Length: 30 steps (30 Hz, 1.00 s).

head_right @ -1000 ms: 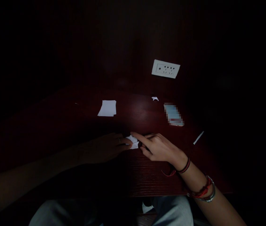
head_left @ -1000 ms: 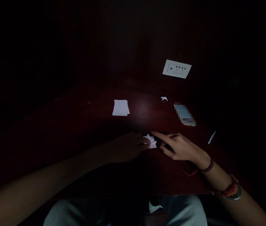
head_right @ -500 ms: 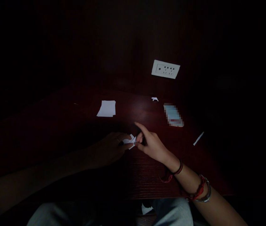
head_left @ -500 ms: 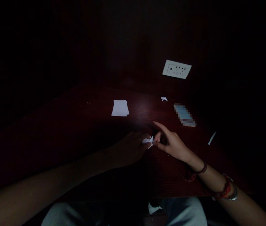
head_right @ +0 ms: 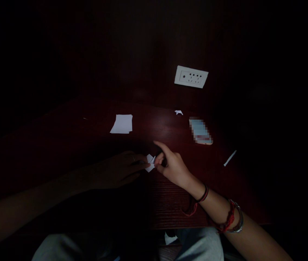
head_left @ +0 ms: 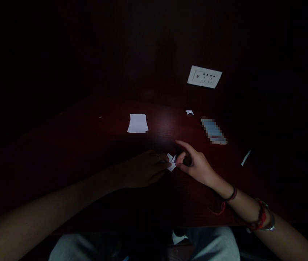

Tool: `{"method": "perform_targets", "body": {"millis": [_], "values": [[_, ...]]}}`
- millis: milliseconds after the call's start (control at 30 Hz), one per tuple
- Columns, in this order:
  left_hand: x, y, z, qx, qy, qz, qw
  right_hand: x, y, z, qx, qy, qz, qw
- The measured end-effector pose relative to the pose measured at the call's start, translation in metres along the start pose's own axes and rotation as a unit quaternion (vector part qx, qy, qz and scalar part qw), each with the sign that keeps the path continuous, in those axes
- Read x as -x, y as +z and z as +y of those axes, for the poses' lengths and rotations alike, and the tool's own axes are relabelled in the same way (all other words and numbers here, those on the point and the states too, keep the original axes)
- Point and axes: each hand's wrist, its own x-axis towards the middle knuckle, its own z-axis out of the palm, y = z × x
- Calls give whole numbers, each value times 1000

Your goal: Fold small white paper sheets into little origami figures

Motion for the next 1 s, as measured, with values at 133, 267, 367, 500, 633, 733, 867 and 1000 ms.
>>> {"method": "perform_targets", "body": {"millis": [133,267,367,500,633,733,867,1000], "values": [[0,1,0,-8,1,2,1000,3,-4,-4,53,-55,-34,996],[1,3,0,-10,-1,6,1000,4,-7,-5,97,-85,-71,989],[0,2,0,-10,-10,-9,1000,4,-9,-7,122,-97,-92,983],[-2,-1,1,-8,-24,-22,999,4,-10,-8,125,-96,-100,982],[-2,0,2,-14,-17,-10,1000,4,-10,-7,111,-95,-99,984],[-1,1,2,-13,-13,-2,1000,4,-11,-7,105,-95,-100,985],[-1,0,2,-7,-19,-8,1000,4,-12,-6,106,-96,-102,985],[-2,-1,3,-2,-21,-11,1000,3,-15,-6,106,-93,-110,984]]}}
